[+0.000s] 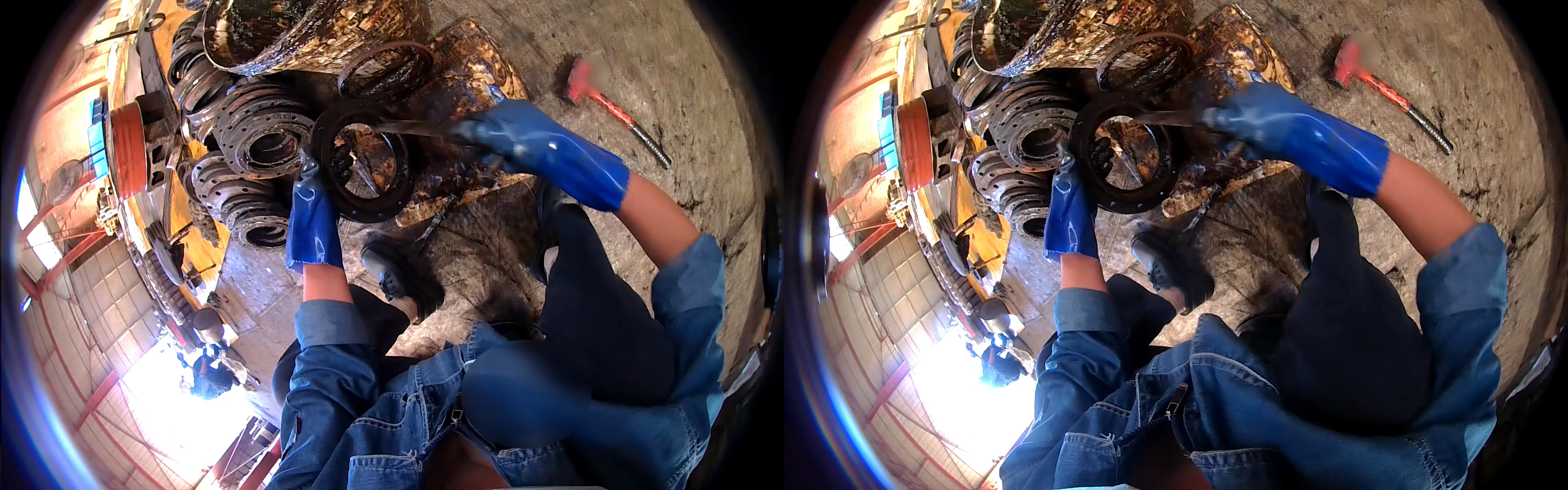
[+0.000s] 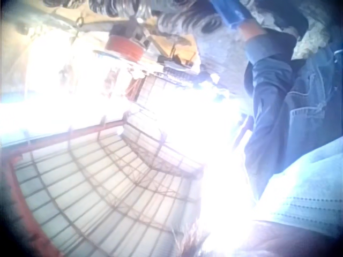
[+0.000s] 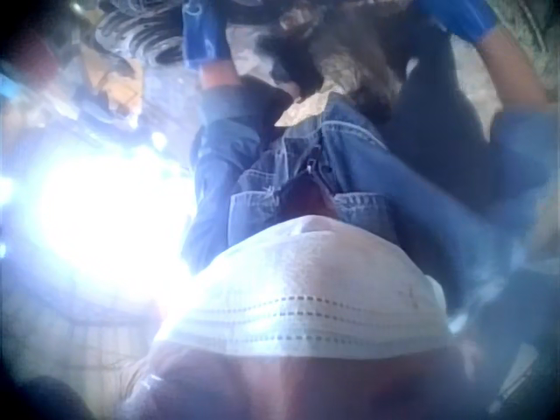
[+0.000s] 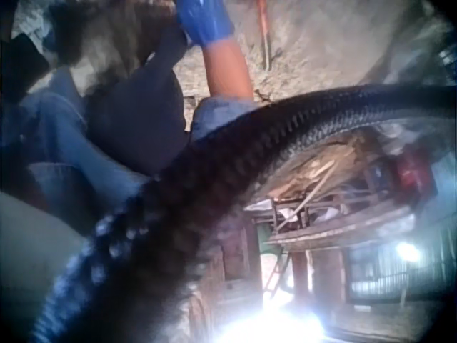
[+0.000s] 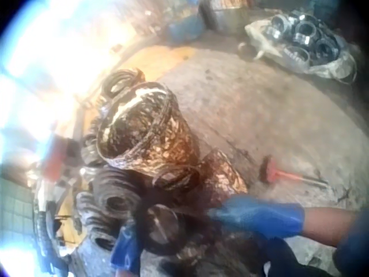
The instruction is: The person cleans and applies grease to several large metal rings using a scraper and a hammer by a bucket of lubricant.
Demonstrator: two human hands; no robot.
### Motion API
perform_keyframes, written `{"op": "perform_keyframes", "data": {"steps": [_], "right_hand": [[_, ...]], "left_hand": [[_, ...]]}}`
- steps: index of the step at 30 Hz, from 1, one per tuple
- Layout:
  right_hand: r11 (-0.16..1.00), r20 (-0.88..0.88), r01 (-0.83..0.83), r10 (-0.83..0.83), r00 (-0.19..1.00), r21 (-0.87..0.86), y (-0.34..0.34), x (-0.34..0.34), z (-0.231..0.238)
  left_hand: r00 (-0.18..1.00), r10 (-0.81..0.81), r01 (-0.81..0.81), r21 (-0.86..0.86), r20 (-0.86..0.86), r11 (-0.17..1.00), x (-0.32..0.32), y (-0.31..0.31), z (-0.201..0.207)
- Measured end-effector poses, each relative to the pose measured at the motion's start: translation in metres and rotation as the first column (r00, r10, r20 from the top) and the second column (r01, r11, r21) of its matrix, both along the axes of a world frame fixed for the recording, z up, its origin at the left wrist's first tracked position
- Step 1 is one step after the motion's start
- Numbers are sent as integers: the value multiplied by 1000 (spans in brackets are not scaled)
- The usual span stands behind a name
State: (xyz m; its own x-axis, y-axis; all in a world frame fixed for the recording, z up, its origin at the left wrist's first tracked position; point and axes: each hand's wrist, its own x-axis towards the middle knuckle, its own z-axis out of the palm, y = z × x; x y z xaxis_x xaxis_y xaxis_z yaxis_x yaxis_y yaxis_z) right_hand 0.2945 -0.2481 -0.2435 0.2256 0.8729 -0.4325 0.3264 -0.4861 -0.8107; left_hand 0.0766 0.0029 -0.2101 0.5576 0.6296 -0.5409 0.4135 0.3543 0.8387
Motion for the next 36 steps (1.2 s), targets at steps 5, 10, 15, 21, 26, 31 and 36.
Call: {"op": "perform_keyframes", "data": {"steps": [5, 10, 15, 21, 26, 31, 36], "right_hand": [[915, 336, -400, 362, 869, 49, 46, 0, -13], [791, 713, -606, 378, 590, 82, 45, 8, -9], [948, 312, -294, 244, 918, 124, 42, 14, -90], [972, 259, -74, 13, 966, 225, 24, -3, -104], [985, -67, 134, -142, 988, -109, 5, -18, -66], [945, -170, 311, -325, 930, -105, -7, -38, -82], [892, -390, 317, -431, 814, -324, -12, -50, -61]], "left_hand": [[995, 101, -98, -144, 14, 985, -18, 31, -30], [999, 38, -41, -115, -25, 993, -9, 26, -23], [999, 12, -15, -101, -33, 995, -11, 24, -19], [1000, -8, 10, -106, 22, 994, -22, 30, -27], [998, 41, -47, -116, -48, 992, -5, 21, -21], [997, 74, -75, -144, -15, 987, -15, 30, -31], [997, 53, -59, -114, -54, 992, -14, 25, -26]]}}
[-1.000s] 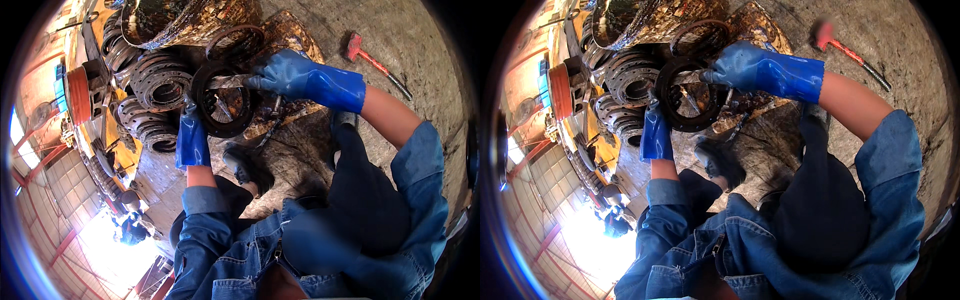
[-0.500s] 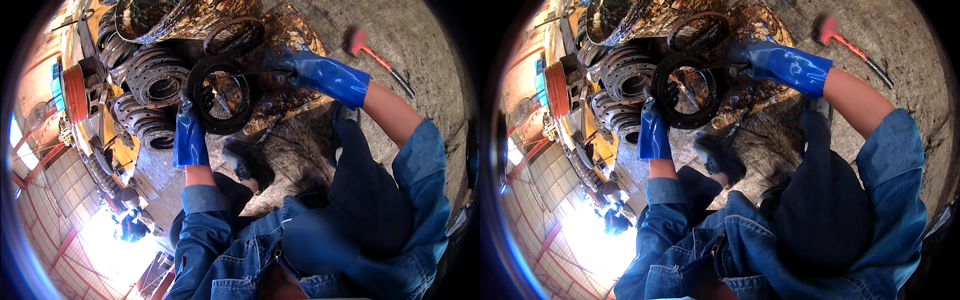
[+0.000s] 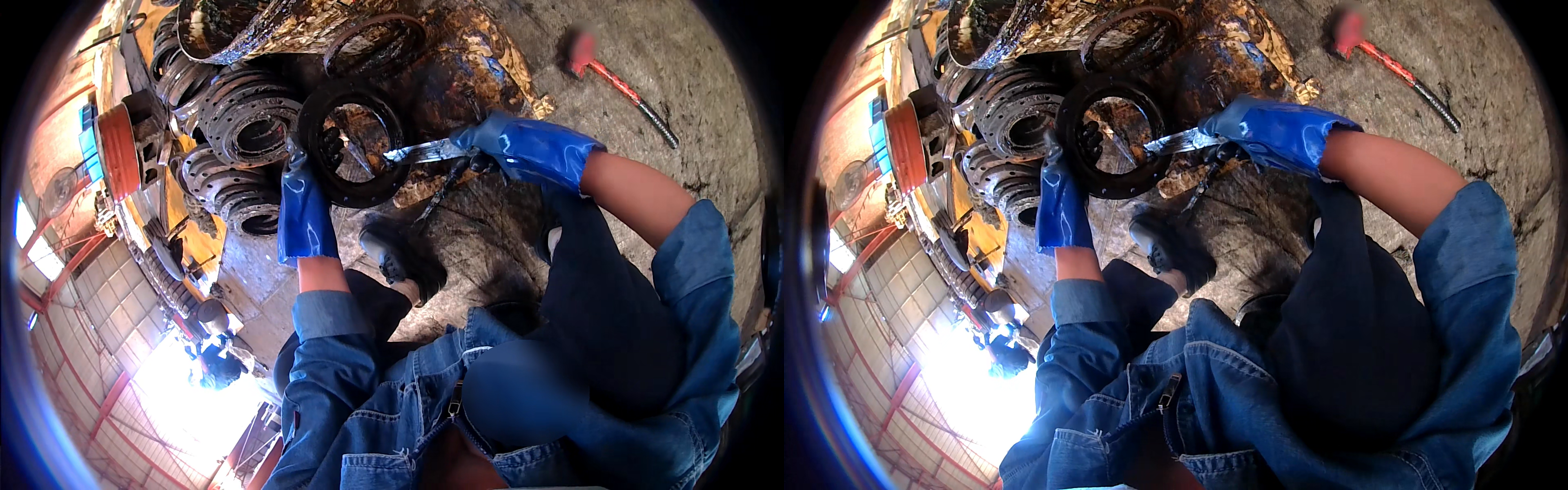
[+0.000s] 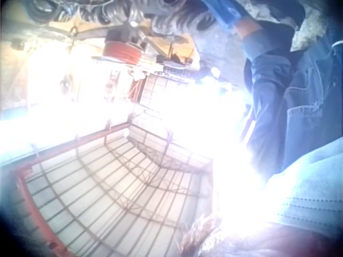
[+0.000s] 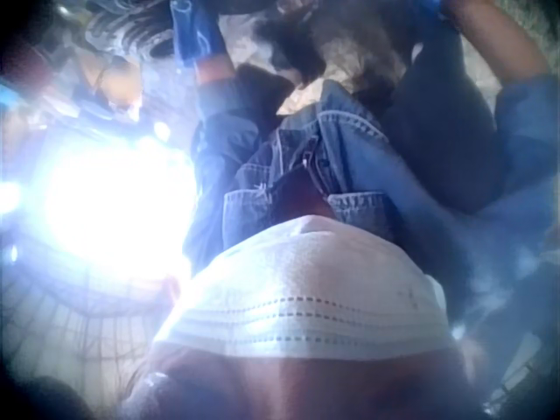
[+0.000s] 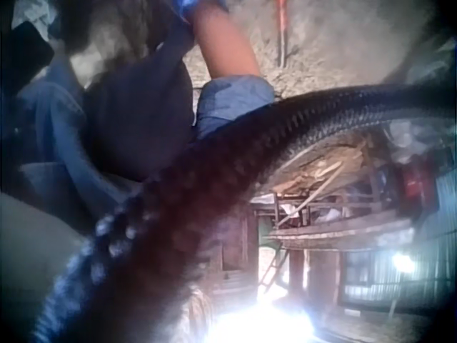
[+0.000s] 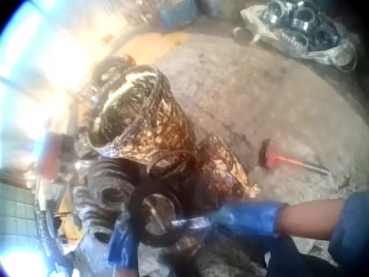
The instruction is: The person cleans and applies grease to several large metal rings using a scraper and a hammer by a bucket of lubricant.
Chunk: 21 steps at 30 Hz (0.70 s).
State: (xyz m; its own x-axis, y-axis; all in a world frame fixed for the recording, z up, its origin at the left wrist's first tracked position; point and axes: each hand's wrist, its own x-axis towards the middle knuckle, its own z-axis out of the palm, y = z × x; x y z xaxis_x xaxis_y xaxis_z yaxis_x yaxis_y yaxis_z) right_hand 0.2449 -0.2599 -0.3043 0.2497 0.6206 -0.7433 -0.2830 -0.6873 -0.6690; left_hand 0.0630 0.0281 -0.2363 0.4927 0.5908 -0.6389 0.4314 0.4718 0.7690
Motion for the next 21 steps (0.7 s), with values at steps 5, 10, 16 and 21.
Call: {"op": "perform_keyframes", "data": {"steps": [5, 10, 16, 21], "right_hand": [[995, -304, 29, -57, 951, -95, 14, -15, 23], [947, -575, 270, -126, 808, 172, 16, -29, -10], [782, -536, 594, -590, 604, -191, 6, 43, 81], [675, -418, 714, -603, 679, 185, -6, 104, 116]], "left_hand": [[999, -9, 10, 32, -32, 999, 3, -4, 2], [999, 26, -26, 8, 28, 1000, 7, -10, 5], [996, -48, 36, 145, 80, 989, -2, -12, -2], [998, 2, -10, 129, 64, 992, -3, -13, 1]]}}
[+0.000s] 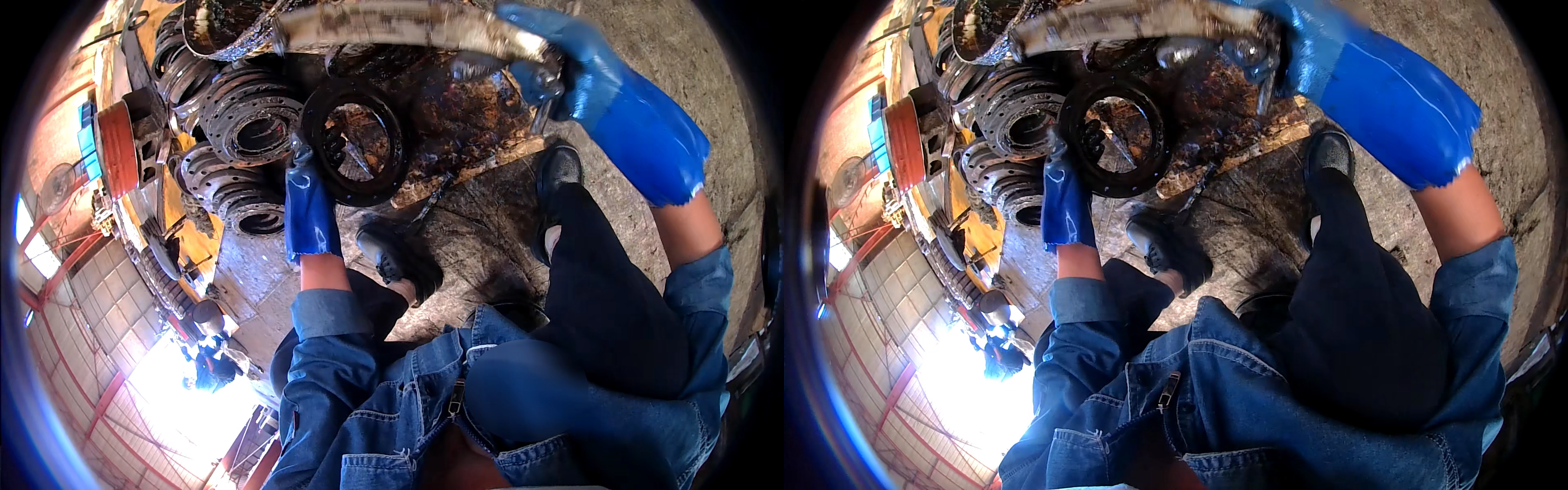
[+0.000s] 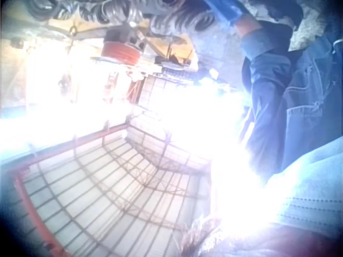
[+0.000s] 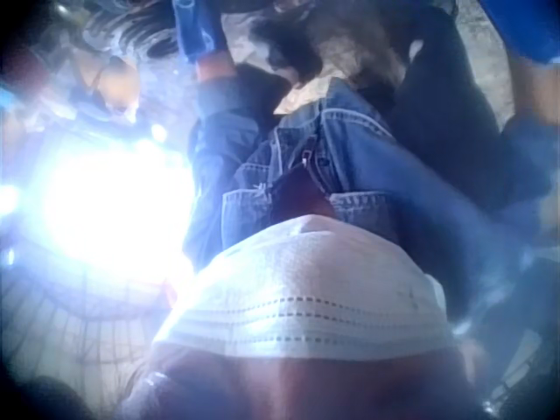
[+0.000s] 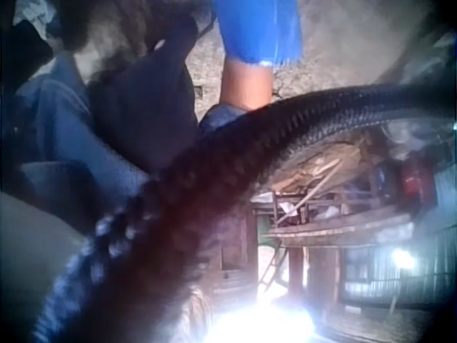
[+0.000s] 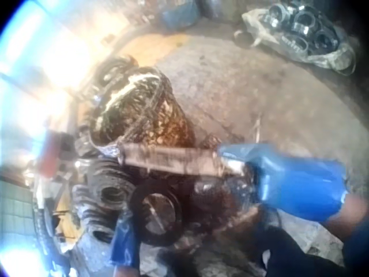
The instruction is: The person cleans and applies grease to several large metal rings using a scraper and a hammer by a bucket of lubricant.
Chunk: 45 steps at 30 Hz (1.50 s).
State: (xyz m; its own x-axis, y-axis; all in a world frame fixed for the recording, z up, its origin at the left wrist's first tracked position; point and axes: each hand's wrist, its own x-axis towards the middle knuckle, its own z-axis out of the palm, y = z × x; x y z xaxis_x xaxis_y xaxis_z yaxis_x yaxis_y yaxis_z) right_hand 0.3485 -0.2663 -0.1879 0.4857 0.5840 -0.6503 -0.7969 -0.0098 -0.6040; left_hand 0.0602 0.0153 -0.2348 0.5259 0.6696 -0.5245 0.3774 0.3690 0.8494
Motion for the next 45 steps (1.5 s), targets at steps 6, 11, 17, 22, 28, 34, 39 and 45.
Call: {"op": "perform_keyframes", "data": {"steps": [6, 11, 17, 22, 28, 34, 39, 45], "right_hand": [[992, 399, -61, 13, 917, 108, -9, 34, 62], [967, 551, -234, 139, 823, 105, 15, 35, 62], [920, 547, -390, 346, 762, -38, -7, 17, 45], [763, 559, -508, 642, 525, -400, -31, -49, -42], [735, 358, -554, 676, 645, -390, 9, -82, -96], [633, 325, -539, 762, 560, -555, 15, -81, -74], [688, 363, -489, 711, 602, -537, 19, -84, -93], [704, 223, -596, 698, 680, -387, -1, -88, -139]], "left_hand": [[1000, -16, 16, -40, -17, 999, 18, -5, 9], [997, 37, -40, -36, -65, 999, -9, -18, 10], [998, 36, -39, -55, -50, 998, 1, 2, -3], [999, 10, -14, -76, -50, 997, 11, 6, -14], [997, 8, -15, -85, -72, 996, 7, 11, -12], [997, 1, -8, -91, -78, 996, 5, 14, -13], [997, 12, -20, -98, -83, 995, 2, 18, -16], [996, 11, -20, -103, -90, 994, -1, 17, -13]]}}
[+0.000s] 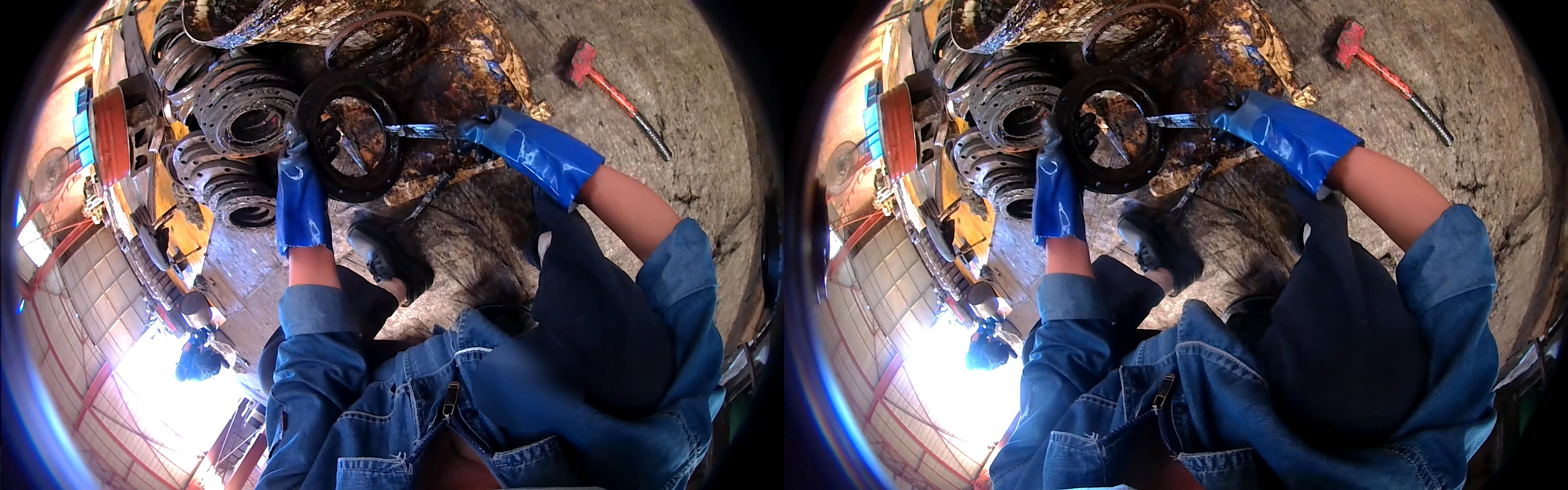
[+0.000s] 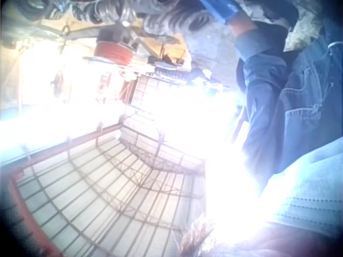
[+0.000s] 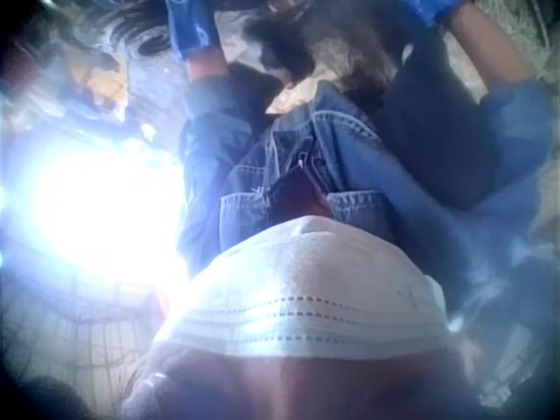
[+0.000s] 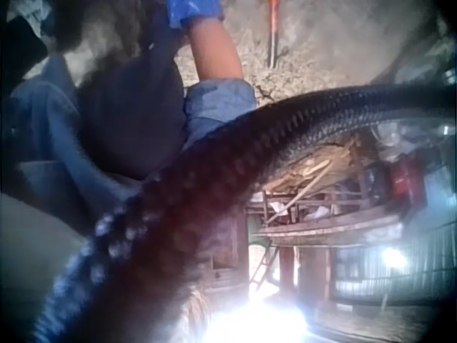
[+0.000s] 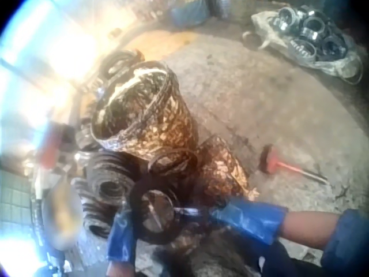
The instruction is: The person cleans and applies grease to several large metal rings using a scraper and a hammer by a bucket of lubricant.
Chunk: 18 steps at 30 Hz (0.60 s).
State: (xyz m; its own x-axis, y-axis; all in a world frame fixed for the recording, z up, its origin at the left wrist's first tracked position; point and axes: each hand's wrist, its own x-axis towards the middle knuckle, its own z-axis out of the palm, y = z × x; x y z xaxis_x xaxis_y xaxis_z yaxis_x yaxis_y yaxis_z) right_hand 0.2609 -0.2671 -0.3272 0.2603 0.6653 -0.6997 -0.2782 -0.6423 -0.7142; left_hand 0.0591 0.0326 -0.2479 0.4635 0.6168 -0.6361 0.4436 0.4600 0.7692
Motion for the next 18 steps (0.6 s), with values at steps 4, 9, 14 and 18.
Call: {"op": "perform_keyframes", "data": {"steps": [4, 9, 14, 18], "right_hand": [[998, -222, 55, -56, 973, -12, -17, -7, 5], [986, -493, 161, -156, 856, -34, -29, -22, 7], [961, -666, 274, -222, 712, -27, -21, -42, 0], [909, -774, 416, -280, 567, -24, -11, -58, -13]], "left_hand": [[1000, 4, -4, -2, -3, 1000, 0, 0, -1], [1000, -2, 2, 2, -10, 1000, 6, 2, -1], [1000, -8, 8, 4, -17, 1000, 9, 3, 0], [1000, -15, 15, -3, -20, 1000, 12, 3, -1]]}}
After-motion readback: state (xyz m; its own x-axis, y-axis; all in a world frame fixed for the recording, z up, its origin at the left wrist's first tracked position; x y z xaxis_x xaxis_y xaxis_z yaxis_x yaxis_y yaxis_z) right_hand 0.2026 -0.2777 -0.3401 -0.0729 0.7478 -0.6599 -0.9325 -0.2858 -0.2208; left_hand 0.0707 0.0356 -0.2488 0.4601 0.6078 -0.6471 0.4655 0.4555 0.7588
